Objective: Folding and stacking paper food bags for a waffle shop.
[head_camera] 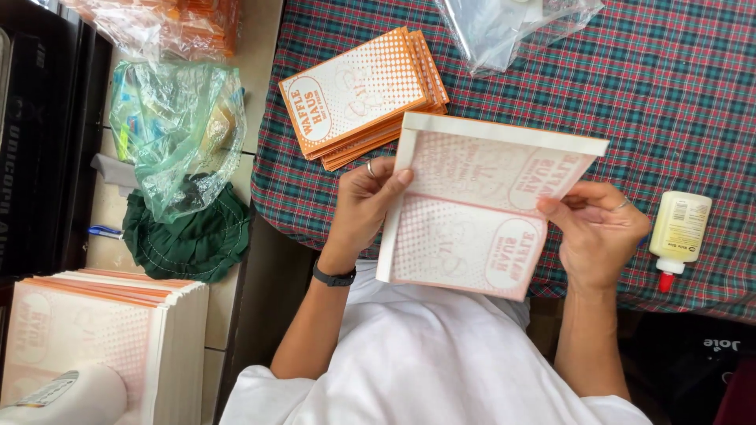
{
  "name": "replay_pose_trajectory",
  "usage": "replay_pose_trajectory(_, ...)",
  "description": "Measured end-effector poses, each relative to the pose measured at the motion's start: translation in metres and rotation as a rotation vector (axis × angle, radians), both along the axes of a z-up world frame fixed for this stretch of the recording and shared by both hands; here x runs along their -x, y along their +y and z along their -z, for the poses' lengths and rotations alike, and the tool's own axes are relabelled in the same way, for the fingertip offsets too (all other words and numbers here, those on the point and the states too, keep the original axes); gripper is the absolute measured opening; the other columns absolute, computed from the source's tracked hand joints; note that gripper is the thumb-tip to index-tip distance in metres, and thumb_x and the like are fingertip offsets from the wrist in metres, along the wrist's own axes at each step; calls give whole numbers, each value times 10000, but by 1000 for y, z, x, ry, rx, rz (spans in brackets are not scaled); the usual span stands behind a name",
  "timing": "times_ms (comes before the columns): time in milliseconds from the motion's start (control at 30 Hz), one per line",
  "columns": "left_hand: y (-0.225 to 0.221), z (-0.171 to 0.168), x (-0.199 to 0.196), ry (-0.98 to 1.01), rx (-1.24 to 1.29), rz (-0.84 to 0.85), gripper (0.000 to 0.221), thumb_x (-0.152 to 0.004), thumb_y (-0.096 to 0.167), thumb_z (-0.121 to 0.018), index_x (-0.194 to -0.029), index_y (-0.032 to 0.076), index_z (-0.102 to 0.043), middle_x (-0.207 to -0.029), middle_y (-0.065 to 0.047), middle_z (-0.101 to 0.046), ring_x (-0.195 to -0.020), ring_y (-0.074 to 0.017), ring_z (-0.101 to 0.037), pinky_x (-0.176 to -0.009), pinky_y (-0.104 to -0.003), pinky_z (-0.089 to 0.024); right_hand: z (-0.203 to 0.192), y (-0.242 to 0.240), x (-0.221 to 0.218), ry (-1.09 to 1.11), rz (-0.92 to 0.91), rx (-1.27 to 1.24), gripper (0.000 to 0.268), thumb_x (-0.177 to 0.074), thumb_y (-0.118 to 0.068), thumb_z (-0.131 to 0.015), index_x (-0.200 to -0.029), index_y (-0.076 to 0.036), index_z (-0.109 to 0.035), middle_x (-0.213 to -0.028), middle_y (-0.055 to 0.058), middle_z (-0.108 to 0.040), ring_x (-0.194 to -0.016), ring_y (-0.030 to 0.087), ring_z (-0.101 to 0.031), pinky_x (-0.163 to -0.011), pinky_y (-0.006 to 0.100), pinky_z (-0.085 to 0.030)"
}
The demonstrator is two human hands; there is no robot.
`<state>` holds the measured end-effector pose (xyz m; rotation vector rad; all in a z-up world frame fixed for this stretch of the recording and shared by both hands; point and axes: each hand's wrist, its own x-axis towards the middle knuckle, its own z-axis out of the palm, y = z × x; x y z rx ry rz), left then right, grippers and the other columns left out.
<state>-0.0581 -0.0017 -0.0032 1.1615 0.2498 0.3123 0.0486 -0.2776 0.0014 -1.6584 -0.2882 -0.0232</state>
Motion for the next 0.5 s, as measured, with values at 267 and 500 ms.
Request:
replay_pose_trajectory(267, 21, -1, 7, 126, -102, -104, 131, -990, 203, -701, -931, 98, -754, -896, 99, -661, -824, -4, -542, -688, -183, -441, 12, -26, -13, -61, -16, 34, 282, -877, 67, -838, -1117, 46, -690, -1158, 179, -713, -1103, 254, -728, -1082, 377, -662)
replay_pose_trajectory(500, 114, -6, 64, 125, -194, -521, 247, -1013, 149, -707, -791, 172, -601, -793, 88, -580, -770, -25, -498, -731, -215, -412, 8, -36, -17, -291, -207, 150, 123, -991, 213, -676, -1029, 96, -675, -1096, 242, -685, -1131, 398, -717, -1151, 524, -633)
